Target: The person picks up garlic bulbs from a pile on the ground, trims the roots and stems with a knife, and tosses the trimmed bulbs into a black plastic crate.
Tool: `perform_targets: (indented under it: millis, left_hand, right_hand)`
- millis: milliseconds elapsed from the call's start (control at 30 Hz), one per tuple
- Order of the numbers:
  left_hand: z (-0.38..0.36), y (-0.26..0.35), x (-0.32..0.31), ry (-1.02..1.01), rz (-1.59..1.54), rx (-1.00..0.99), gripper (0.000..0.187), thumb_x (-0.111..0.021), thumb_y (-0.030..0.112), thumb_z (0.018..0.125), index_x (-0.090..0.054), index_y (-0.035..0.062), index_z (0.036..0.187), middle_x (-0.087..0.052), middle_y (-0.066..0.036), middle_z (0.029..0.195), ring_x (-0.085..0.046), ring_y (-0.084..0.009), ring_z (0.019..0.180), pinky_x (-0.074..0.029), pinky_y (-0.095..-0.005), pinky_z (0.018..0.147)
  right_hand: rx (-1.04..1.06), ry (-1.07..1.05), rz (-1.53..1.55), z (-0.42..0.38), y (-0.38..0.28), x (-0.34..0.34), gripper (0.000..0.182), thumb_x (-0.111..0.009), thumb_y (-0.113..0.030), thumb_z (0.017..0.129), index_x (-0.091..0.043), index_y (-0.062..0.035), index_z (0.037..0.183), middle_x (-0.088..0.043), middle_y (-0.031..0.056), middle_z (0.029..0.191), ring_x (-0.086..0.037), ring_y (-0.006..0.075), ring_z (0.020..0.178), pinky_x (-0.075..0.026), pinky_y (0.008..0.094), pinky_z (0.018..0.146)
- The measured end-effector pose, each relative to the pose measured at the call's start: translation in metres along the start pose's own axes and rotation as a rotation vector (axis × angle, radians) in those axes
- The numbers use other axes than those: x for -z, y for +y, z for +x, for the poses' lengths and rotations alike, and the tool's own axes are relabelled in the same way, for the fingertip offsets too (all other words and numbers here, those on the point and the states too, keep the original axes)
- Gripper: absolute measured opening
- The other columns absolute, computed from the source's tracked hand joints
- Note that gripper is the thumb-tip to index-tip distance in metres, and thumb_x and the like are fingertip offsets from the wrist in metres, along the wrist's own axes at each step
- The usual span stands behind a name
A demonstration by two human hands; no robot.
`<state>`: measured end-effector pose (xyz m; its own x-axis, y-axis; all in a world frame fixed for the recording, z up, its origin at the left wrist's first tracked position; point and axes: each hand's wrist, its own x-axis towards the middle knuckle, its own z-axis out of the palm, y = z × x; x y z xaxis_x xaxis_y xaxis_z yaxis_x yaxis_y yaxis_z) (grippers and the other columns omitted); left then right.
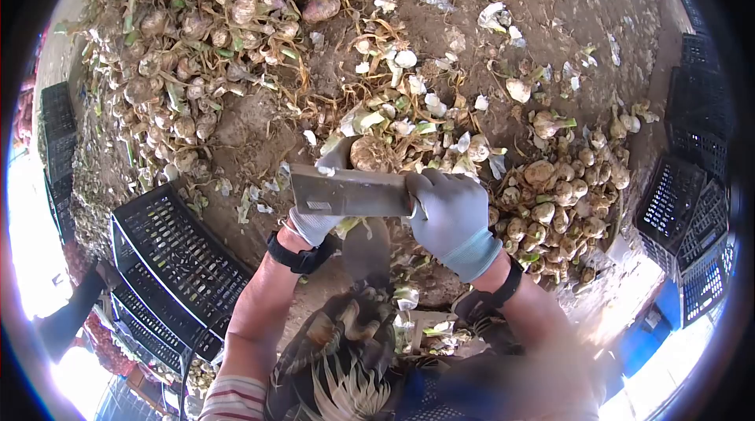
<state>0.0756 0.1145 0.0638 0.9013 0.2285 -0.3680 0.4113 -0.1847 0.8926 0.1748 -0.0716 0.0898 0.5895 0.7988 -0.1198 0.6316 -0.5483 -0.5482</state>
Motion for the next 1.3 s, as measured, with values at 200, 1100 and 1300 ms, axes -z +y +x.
perform_targets:
  millis: [200, 1100, 1300]
  left_hand:
    - [-0.019, -0.043, -0.01, -0.02, -0.265, -0.05, 0.059, -0.073, 0.003, 0.085, -0.048, 0.0051, 0.139, -0.068, -0.006, 0.108, -0.065, -0.0124, 0.096, -0.056, -0.0306, 0.082]
    - [0.007, 0.094, -0.063, -0.298, 0.02, -0.683, 0.064, -0.072, 0.021, 0.08, -0.053, 0.0125, 0.14, -0.048, -0.02, 0.147, -0.063, -0.0311, 0.117, -0.057, -0.04, 0.089]
    - [0.147, 0.012, 0.078, 0.678, 0.959, -0.163, 0.053, -0.074, 0.032, 0.086, -0.058, 0.0079, 0.131, -0.058, -0.017, 0.134, -0.059, -0.0267, 0.12, -0.051, -0.04, 0.1]
  right_hand:
    - [-0.011, 0.024, -0.003, 0.002, 0.015, -0.02, 0.012, -0.064, -0.016, 0.078, -0.065, -0.0121, 0.09, -0.061, 0.0083, 0.073, -0.062, 0.0311, 0.061, -0.049, 0.0428, 0.058]
    - [-0.433, -0.134, 0.567, -0.064, 0.042, -0.105, 0.021, -0.071, -0.024, 0.086, -0.073, -0.0057, 0.096, -0.071, 0.0108, 0.073, -0.066, 0.0185, 0.062, -0.053, 0.0319, 0.06]
    - [-0.716, 0.001, 1.067, -0.056, 0.058, -0.086, 0.011, -0.074, -0.012, 0.085, -0.073, -0.0036, 0.093, -0.068, 0.0003, 0.071, -0.058, 0.0059, 0.057, -0.046, 0.0231, 0.053]
